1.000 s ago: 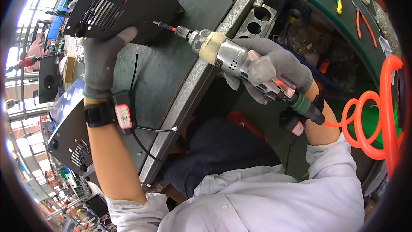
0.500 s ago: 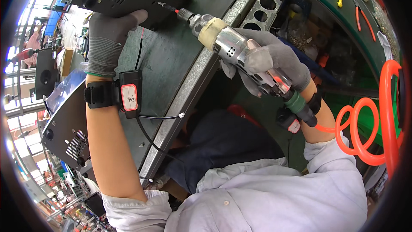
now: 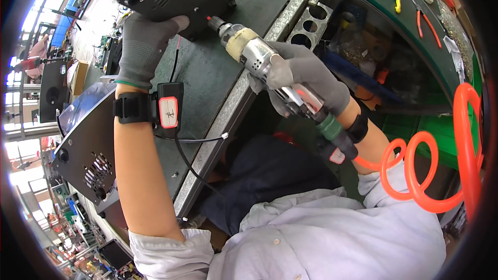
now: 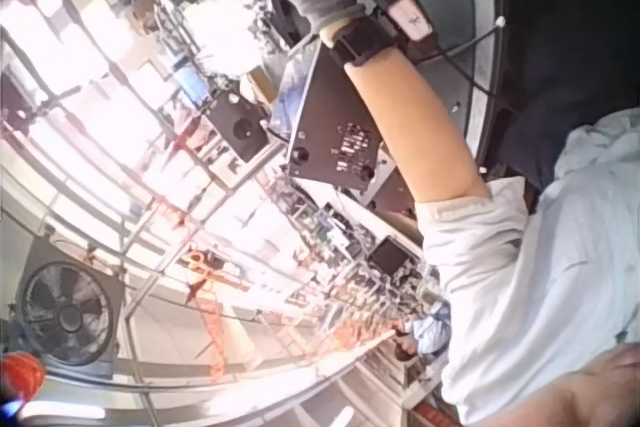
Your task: Assembling and screwing together components of an electronic power supply unit at a factory workstation.
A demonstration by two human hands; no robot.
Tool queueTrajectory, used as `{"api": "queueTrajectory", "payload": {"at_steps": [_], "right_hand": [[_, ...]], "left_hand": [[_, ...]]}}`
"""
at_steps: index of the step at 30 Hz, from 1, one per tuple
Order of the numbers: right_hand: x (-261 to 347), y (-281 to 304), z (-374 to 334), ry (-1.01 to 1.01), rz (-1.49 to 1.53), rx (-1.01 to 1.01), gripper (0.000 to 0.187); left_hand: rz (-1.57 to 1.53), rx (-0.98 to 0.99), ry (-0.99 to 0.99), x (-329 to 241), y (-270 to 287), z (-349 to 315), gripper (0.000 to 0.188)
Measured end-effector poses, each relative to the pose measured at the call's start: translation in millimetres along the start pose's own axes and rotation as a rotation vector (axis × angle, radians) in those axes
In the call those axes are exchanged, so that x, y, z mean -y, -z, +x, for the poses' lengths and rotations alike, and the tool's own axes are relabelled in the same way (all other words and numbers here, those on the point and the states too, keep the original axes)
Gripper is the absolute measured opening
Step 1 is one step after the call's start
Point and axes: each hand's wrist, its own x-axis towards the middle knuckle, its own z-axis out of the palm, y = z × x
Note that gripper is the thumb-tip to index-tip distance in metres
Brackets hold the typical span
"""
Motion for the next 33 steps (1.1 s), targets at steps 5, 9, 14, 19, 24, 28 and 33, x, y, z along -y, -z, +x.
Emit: {"api": "queueTrajectory", "payload": {"at_steps": [5,9,14,19,24,28,33], "right_hand": [[-2.3,-6.6,1.4,0.034,0.103,0.003,0.049],[-4.0,-10.5,0.5,0.045,0.085,0.042,0.046],[-4.5,-9.8,-8.7,0.032,0.074,-0.003,0.053],[-8.0,-7.1,-2.9,0.037,0.064,0.009,0.055],[-9.7,-7.6,-1.2,0.05,0.04,-0.002,0.058],[-6.6,-7.8,-3.3,0.026,0.034,-0.022,0.061],[-0.7,-14.5,-4.8,0.036,-0.065,-0.066,0.066]], "left_hand": [[-0.015,0.011,0.034,6.2,1.4,1.3,0.027],[-0.161,0.006,0.026,10.7,-4.3,2.7,0.027],[-0.122,-0.02,0.043,11.7,-7.8,4.3,0.026],[-0.009,-0.011,0.029,9.2,-7.1,4.1,0.026],[-0.127,0.006,-0.04,8.2,-9.1,1.8,0.023],[-0.153,-0.002,0.0,9.8,-11.5,2.0,0.024],[-0.244,-0.023,-0.035,13.1,-13.9,2.2,0.028]]}}
